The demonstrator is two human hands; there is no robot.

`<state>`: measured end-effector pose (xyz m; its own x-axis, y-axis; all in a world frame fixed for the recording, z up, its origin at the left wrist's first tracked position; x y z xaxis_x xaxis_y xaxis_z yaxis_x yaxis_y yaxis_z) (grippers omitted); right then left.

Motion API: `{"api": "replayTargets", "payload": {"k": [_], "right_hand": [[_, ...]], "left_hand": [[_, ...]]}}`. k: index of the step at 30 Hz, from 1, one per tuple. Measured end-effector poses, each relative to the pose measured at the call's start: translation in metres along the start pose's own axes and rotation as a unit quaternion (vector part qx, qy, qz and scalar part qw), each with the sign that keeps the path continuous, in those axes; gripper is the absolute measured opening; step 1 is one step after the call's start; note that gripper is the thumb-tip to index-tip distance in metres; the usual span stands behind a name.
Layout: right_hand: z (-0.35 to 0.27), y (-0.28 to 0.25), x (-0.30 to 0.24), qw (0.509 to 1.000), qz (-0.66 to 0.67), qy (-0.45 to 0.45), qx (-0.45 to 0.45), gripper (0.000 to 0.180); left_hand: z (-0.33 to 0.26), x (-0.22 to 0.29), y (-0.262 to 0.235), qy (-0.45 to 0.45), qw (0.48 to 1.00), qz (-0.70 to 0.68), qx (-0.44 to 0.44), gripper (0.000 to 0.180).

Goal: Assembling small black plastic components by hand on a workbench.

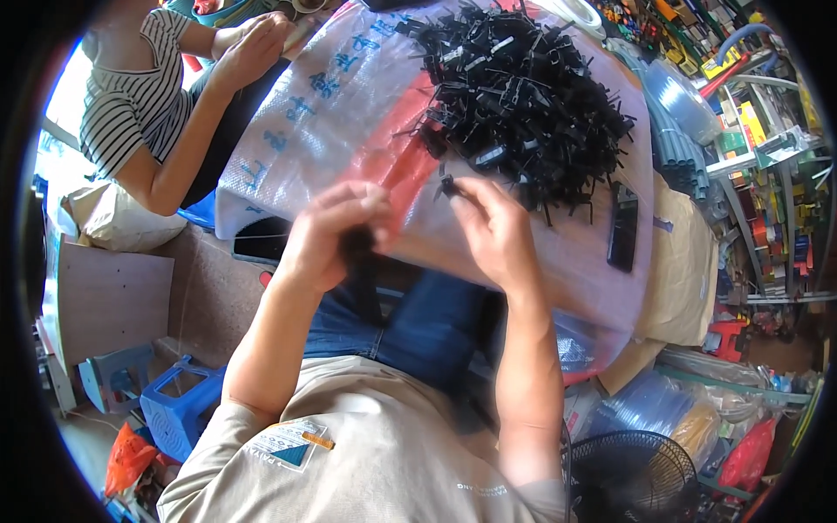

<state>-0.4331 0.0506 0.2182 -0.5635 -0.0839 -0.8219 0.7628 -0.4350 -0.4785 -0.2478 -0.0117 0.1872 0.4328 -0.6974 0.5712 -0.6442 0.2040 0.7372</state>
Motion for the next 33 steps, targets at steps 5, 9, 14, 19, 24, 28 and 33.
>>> {"api": "replayTargets", "payload": {"k": [5, 9, 14, 19, 24, 28, 33], "right_hand": [[-0.015, -0.011, 0.0, 0.955, 0.196, 0.222, 0.007, 0.031], [-0.023, -0.014, 0.009, 0.922, 0.275, 0.271, 0.003, 0.02], [-0.028, -0.005, 0.003, 0.917, 0.307, 0.252, -0.033, 0.016], [-0.029, -0.007, -0.001, 0.913, 0.332, 0.235, -0.028, 0.017], [-0.028, -0.006, -0.006, 0.924, 0.322, 0.207, -0.018, 0.019], [-0.027, -0.002, -0.008, 0.918, 0.331, 0.212, -0.045, 0.019], [-0.029, 0.001, -0.005, 0.939, 0.286, 0.19, -0.003, 0.018]], "left_hand": [[-0.008, 0.015, 0.011, 0.171, 0.925, 0.34, 0.019, 0.023], [-0.014, 0.008, 0.033, 0.247, 0.852, 0.455, -0.074, 0.039], [-0.024, 0.0, 0.054, 0.349, 0.766, 0.526, -0.12, 0.044], [-0.029, 0.002, 0.056, 0.401, 0.748, 0.527, -0.046, 0.043], [-0.038, 0.002, 0.062, 0.406, 0.726, 0.551, -0.064, 0.042], [-0.04, -0.002, 0.072, 0.426, 0.727, 0.531, -0.089, 0.035], [-0.037, -0.007, 0.072, 0.434, 0.715, 0.541, -0.08, 0.02]]}}
Point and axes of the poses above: each hand's wrist, its own z-axis towards the middle knuckle, its own y-axis out of the palm, x = y × z, the point moved 6 cm from there along z, towards the middle knuckle, and after that the axes turned 6 degrees about x, right-handed, at the moved point
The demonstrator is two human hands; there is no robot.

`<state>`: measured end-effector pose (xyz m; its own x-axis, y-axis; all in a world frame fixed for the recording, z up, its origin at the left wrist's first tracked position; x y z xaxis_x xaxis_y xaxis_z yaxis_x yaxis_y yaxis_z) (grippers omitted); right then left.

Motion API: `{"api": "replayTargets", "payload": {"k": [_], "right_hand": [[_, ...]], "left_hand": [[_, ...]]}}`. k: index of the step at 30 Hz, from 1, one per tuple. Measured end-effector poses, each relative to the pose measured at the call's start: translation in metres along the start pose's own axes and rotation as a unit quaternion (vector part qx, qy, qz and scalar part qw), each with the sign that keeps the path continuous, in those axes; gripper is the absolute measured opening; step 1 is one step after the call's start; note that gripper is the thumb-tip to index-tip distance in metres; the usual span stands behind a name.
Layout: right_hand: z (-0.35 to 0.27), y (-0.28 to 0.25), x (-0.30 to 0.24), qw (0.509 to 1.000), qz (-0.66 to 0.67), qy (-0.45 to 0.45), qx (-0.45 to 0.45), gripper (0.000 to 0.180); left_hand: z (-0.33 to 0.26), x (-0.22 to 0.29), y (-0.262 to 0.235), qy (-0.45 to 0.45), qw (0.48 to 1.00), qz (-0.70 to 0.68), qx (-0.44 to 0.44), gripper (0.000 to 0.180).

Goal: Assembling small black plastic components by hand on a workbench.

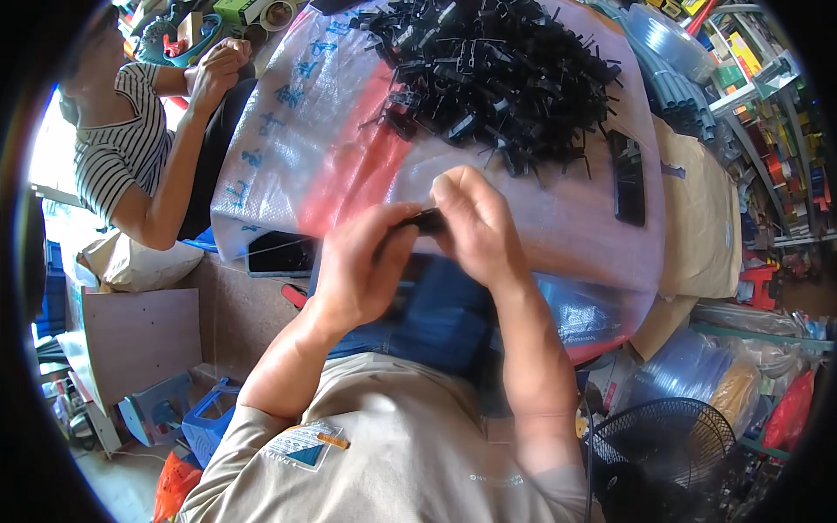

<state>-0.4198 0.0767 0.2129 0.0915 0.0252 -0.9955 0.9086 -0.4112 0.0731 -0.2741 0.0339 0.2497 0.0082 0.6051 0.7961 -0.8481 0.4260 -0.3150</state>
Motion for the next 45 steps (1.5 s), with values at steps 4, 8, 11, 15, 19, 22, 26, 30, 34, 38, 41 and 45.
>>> {"api": "replayTargets", "payload": {"k": [4, 8, 11, 15, 19, 22, 26, 30, 34, 38, 41, 45], "right_hand": [[-0.013, 0.003, -0.005, 0.996, 0.034, -0.082, 0.014, 0.02], [-0.022, 0.003, 0.0, 0.992, 0.015, -0.123, -0.024, 0.014], [-0.022, 0.0, 0.005, 0.993, 0.026, -0.115, -0.007, 0.012], [-0.025, 0.002, 0.011, 0.992, 0.057, -0.108, -0.026, 0.013], [-0.027, 0.001, 0.019, 0.989, 0.063, -0.132, -0.032, 0.014], [-0.028, -0.001, 0.019, 0.988, 0.054, -0.138, -0.04, 0.015], [-0.031, 0.001, 0.007, 0.995, 0.071, -0.056, -0.045, 0.014], [-0.037, -0.011, 0.006, 0.998, -0.041, -0.009, -0.041, 0.013], [-0.039, -0.019, 0.014, 0.995, -0.086, -0.017, -0.039, 0.019], [-0.045, -0.018, 0.007, 0.995, -0.078, 0.036, -0.058, 0.013], [-0.045, -0.02, 0.001, 0.993, -0.094, 0.031, -0.061, 0.006], [-0.04, -0.022, 0.0, 0.994, -0.094, 0.029, -0.056, 0.008]], "left_hand": [[-0.007, -0.01, -0.003, -0.066, 0.997, -0.006, 0.03, 0.014], [-0.008, -0.015, 0.002, -0.098, 0.993, -0.057, 0.015, 0.011], [-0.01, -0.015, 0.008, -0.136, 0.985, -0.102, 0.004, 0.008], [-0.017, -0.022, 0.011, -0.164, 0.98, -0.115, 0.014, 0.007], [-0.021, -0.016, 0.014, -0.107, 0.991, -0.066, 0.043, 0.009], [-0.021, -0.015, 0.014, -0.095, 0.993, -0.055, 0.053, 0.009], [-0.033, -0.035, 0.02, -0.375, 0.888, -0.267, -0.006, 0.013], [-0.03, -0.033, 0.027, -0.403, 0.826, -0.385, -0.085, 0.023], [-0.023, -0.023, 0.018, -0.222, 0.953, -0.157, -0.136, 0.03], [-0.019, -0.019, 0.023, -0.135, 0.976, -0.117, -0.127, 0.03], [-0.014, -0.012, 0.025, -0.063, 0.988, -0.093, -0.102, 0.03], [-0.009, -0.018, 0.029, -0.108, 0.982, -0.104, -0.117, 0.031]]}}
Point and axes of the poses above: each hand's wrist, its own z-axis towards the middle knuckle, its own y-axis out of the palm, x = y × z, the point moved 6 cm from there along z, towards the middle knuckle, and after that the axes turned 6 degrees about x, right-handed, at the moved point
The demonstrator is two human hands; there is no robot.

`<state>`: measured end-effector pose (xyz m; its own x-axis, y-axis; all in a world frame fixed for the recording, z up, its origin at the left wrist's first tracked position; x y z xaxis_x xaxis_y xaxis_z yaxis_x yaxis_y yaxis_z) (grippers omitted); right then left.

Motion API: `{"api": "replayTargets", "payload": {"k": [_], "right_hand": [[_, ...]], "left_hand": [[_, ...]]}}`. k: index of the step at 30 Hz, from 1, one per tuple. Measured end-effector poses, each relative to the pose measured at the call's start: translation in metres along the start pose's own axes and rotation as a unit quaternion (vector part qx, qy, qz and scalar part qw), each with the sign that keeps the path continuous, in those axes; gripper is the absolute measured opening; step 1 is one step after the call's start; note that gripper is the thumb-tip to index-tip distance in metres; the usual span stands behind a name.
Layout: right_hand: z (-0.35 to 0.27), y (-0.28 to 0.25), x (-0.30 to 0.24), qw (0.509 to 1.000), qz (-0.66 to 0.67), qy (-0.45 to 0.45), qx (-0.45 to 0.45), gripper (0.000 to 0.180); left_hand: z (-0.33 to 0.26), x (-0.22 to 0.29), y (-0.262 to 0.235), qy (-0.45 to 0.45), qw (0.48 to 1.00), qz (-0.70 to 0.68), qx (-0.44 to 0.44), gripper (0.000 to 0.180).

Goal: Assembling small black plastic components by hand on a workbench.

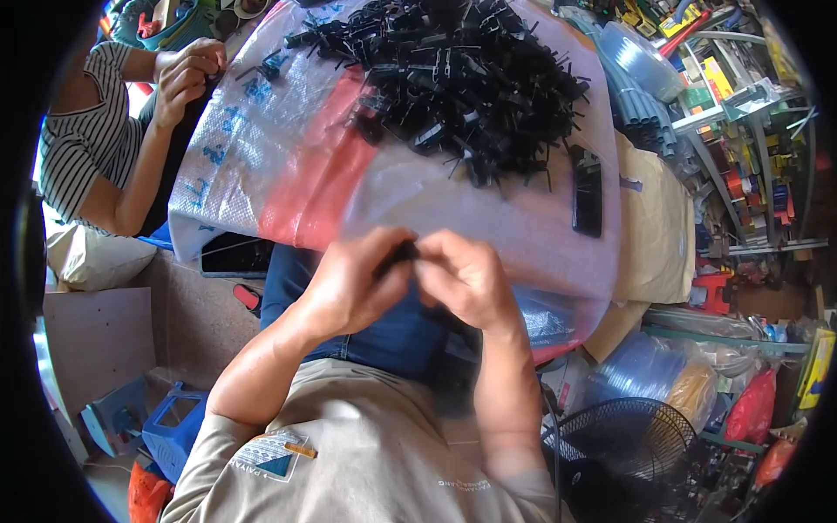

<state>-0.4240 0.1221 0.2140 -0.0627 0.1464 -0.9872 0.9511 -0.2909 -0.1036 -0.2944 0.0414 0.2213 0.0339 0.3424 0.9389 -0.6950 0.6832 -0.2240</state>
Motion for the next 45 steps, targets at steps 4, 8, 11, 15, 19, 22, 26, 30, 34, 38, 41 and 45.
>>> {"api": "replayTargets", "payload": {"k": [4, 8, 11, 15, 19, 22, 26, 30, 34, 38, 41, 45], "right_hand": [[0.014, -0.035, -0.014, 0.98, -0.031, -0.083, 0.177, 0.022], [0.041, -0.102, 0.011, 0.882, -0.3, -0.113, 0.345, 0.025], [0.045, -0.075, -0.002, 0.869, -0.339, -0.167, 0.319, 0.014], [0.032, -0.019, -0.024, 0.83, -0.394, -0.311, 0.242, 0.008], [0.021, 0.015, -0.023, 0.83, -0.409, -0.341, 0.163, 0.008], [0.015, 0.026, -0.028, 0.826, -0.398, -0.372, 0.142, 0.016], [0.015, 0.019, -0.026, 0.873, -0.301, -0.35, 0.158, 0.016], [0.022, 0.002, -0.013, 0.963, -0.112, -0.181, 0.163, 0.017], [0.02, 0.007, -0.008, 0.986, -0.119, -0.11, 0.036, 0.014], [0.017, 0.009, -0.018, 0.981, -0.141, -0.136, -0.004, 0.011], [0.017, 0.011, -0.024, 0.975, -0.154, -0.159, -0.003, 0.011], [0.017, 0.008, -0.026, 0.986, -0.121, -0.112, 0.034, 0.005]], "left_hand": [[-0.002, -0.032, 0.004, -0.276, 0.88, -0.385, -0.028, 0.032], [0.005, -0.032, -0.005, -0.26, 0.786, -0.561, 0.008, 0.024], [0.01, -0.037, -0.012, -0.268, 0.79, -0.55, 0.041, 0.015], [0.02, -0.028, -0.033, -0.233, 0.87, -0.428, 0.072, 0.018], [0.031, -0.022, -0.045, -0.23, 0.96, -0.146, 0.062, 0.03], [0.031, -0.029, -0.043, -0.241, 0.968, -0.051, 0.056, 0.03], [0.024, -0.029, -0.039, -0.243, 0.966, -0.084, 0.024, 0.033], [0.018, -0.016, -0.03, -0.19, 0.974, -0.118, -0.037, 0.036], [0.016, -0.003, -0.03, -0.045, 0.999, 0.023, -0.013, 0.031], [0.014, 0.003, -0.024, -0.029, 0.997, 0.058, -0.051, 0.026], [0.012, -0.003, -0.02, -0.061, 0.993, 0.089, -0.051, 0.027], [0.013, -0.012, -0.023, -0.143, 0.985, -0.095, 0.008, 0.025]]}}
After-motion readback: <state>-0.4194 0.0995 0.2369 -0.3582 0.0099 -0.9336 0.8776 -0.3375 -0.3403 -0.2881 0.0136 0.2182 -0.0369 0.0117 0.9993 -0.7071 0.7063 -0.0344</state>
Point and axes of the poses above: each hand's wrist, its own z-axis towards the middle knuckle, its own y-axis out of the palm, x = y × z, the point moved 6 cm from there along z, towards the middle knuckle, and after that the axes turned 6 degrees about x, right-handed, at the moved point
